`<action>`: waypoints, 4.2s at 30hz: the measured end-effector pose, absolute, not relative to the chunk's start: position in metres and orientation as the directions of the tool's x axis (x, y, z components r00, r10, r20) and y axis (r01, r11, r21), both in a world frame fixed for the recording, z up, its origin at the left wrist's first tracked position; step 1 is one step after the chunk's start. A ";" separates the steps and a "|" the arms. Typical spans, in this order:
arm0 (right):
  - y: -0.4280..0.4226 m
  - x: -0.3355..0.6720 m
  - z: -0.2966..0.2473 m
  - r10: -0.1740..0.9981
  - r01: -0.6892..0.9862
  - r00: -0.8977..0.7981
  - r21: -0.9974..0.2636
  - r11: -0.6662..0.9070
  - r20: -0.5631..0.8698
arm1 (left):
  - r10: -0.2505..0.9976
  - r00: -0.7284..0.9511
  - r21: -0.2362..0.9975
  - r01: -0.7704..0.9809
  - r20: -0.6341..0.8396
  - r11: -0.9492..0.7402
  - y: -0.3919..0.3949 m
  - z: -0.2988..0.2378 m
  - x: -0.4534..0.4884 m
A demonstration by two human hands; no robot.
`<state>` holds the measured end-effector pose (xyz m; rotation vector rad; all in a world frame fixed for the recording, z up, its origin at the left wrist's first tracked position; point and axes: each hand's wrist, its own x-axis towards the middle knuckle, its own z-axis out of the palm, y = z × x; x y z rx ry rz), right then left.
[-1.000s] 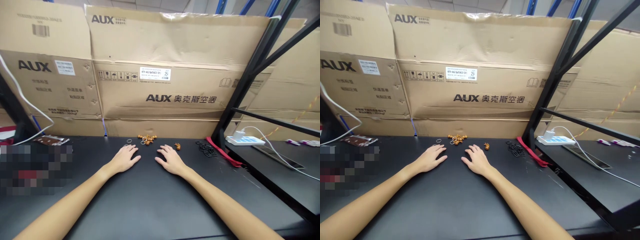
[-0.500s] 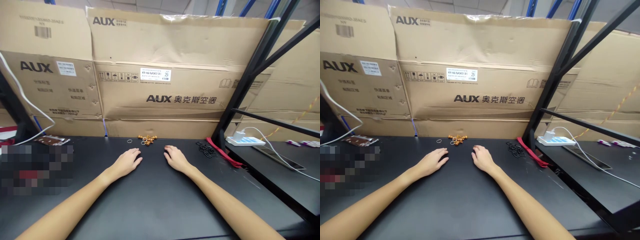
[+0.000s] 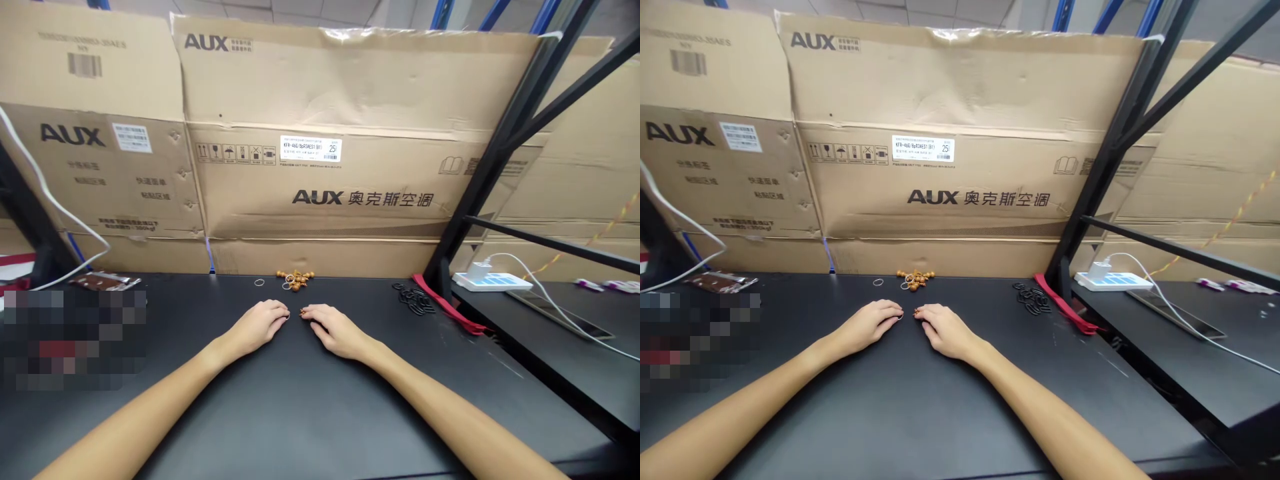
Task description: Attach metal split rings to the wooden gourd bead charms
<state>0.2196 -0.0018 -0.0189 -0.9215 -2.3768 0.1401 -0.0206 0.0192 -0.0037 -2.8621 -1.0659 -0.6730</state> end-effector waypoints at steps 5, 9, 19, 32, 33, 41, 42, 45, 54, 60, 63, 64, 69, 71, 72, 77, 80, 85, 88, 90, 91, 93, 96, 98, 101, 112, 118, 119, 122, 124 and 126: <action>-0.003 0.217 -0.017 0.678 0.595 -0.547 -0.341 0.727 0.491 | 0.620 0.678 0.148 0.619 0.396 -0.771 0.018 -0.002 -0.021; -0.002 0.216 -0.018 0.702 0.615 -0.496 -0.364 0.700 0.511 | 0.624 0.656 0.169 0.620 0.423 -0.766 0.017 -0.002 -0.021; -0.001 0.216 -0.019 0.720 0.639 -0.468 -0.367 0.676 0.513 | 0.602 0.675 0.159 0.599 0.426 -0.785 0.011 0.000 -0.014; -0.007 0.211 -0.012 0.814 0.522 -0.407 -0.626 0.580 0.414 | 0.693 0.635 0.483 0.513 0.342 -0.709 -0.001 0.004 -0.001; -0.007 0.211 -0.012 0.813 0.512 -0.409 -0.634 0.580 0.414 | 0.696 0.631 0.491 0.511 0.344 -0.706 -0.001 0.004 -0.001; -0.007 0.211 -0.009 0.820 0.479 -0.406 -0.669 0.568 0.405 | 0.699 0.618 0.487 0.515 0.360 -0.705 -0.001 0.003 -0.001; -0.007 0.211 -0.010 0.821 0.480 -0.402 -0.671 0.566 0.405 | 0.703 0.614 0.485 0.521 0.359 -0.703 -0.001 0.003 -0.001; -0.007 0.210 -0.009 0.828 0.480 -0.396 -0.679 0.555 0.397 | 0.717 0.603 0.497 0.529 0.349 -0.688 -0.001 0.003 -0.001; -0.010 0.210 -0.005 0.825 0.468 -0.413 -0.687 0.556 0.386 | 0.712 0.601 0.503 0.516 0.364 -0.693 -0.002 0.001 -0.002; -0.009 0.210 -0.006 0.823 0.480 -0.412 -0.675 0.560 0.390 | 0.694 0.625 0.518 0.485 0.359 -0.705 0.000 0.005 -0.002; -0.008 0.210 -0.006 0.829 0.500 -0.398 -0.665 0.555 0.392 | 0.679 0.643 0.526 0.463 0.354 -0.713 0.001 0.007 -0.003; -0.008 0.210 -0.006 0.831 0.506 -0.393 -0.662 0.553 0.394 | 0.675 0.649 0.529 0.458 0.351 -0.715 0.002 0.008 -0.004; -0.010 0.209 -0.004 0.827 0.518 -0.384 -0.645 0.562 0.411 | 0.652 0.681 0.535 0.432 0.334 -0.726 0.004 0.008 -0.006; -0.009 0.210 -0.005 0.823 0.520 -0.383 -0.639 0.567 0.420 | 0.648 0.686 0.536 0.429 0.331 -0.727 0.004 0.008 -0.006; -0.008 0.210 -0.006 0.822 0.522 -0.380 -0.635 0.569 0.424 | 0.650 0.683 0.534 0.432 0.333 -0.727 0.004 0.009 -0.006; -0.004 0.212 -0.011 0.826 0.583 -0.343 -0.588 0.561 0.447 | 0.648 0.672 0.508 0.442 0.358 -0.739 0.001 0.009 -0.004; -0.004 0.212 -0.011 0.826 0.610 -0.331 -0.565 0.556 0.456 | 0.649 0.658 0.476 0.462 0.381 -0.748 0.000 0.007 -0.004; -0.007 0.210 -0.011 0.804 0.602 -0.360 -0.541 0.588 0.473 | 0.623 0.669 0.396 0.486 0.405 -0.779 -0.002 0.002 -0.004; -0.009 0.209 -0.011 0.787 0.603 -0.379 -0.515 0.609 0.486 | 0.603 0.678 0.338 0.499 0.421 -0.798 -0.006 0.003 -0.002; -0.010 0.208 -0.010 0.781 0.597 -0.394 -0.511 0.619 0.485 | 0.597 0.682 0.304 0.514 0.423 -0.802 -0.009 0.004 -0.001; -0.011 0.208 -0.010 0.777 0.592 -0.402 -0.511 0.624 0.484 | 0.592 0.688 0.286 0.518 0.421 -0.806 -0.009 0.004 -0.001; -0.012 0.207 -0.010 0.772 0.582 -0.417 -0.511 0.632 0.480 | 0.572 0.704 0.242 0.520 0.422 -0.819 -0.009 0.004 0.000; -0.012 0.207 -0.009 0.765 0.575 -0.429 -0.507 0.642 0.481 | 0.549 0.715 0.167 0.535 0.432 -0.828 -0.007 0.000 -0.001; -0.012 0.207 -0.009 0.755 0.574 -0.437 -0.494 0.653 0.489 | 0.546 0.716 0.140 0.546 0.435 -0.826 -0.005 -0.002 -0.002; -0.012 0.207 -0.010 0.730 0.581 -0.442 -0.454 0.676 0.521 | 0.547 0.711 0.162 0.537 0.441 -0.828 -0.004 -0.005 -0.002; -0.011 0.206 -0.011 0.708 0.601 -0.451 -0.401 0.692 0.544 | 0.658 0.604 0.362 0.551 0.450 -0.752 -0.004 0.001 -0.002; -0.009 0.208 -0.014 0.718 0.617 -0.435 -0.401 0.677 0.543 | 0.588 0.640 0.229 0.557 0.495 -0.799 -0.004 -0.003 -0.001; -0.008 0.208 -0.014 0.719 0.619 -0.431 -0.401 0.675 0.545 | 0.590 0.638 0.221 0.564 0.495 -0.796 -0.004 -0.004 -0.001; -0.008 0.208 -0.014 0.725 0.627 -0.420 -0.402 0.667 0.546 | 0.623 0.610 0.240 0.592 0.489 -0.769 -0.003 -0.005 -0.002; -0.008 0.208 -0.014 0.733 0.636 -0.414 -0.405 0.658 0.541 | 0.627 0.613 0.237 0.597 0.480 -0.766 -0.003 -0.005 -0.002; -0.008 0.208 -0.014 0.737 0.641 -0.412 -0.404 0.652 0.536 | 0.612 0.638 0.211 0.591 0.468 -0.778 -0.004 -0.003 -0.002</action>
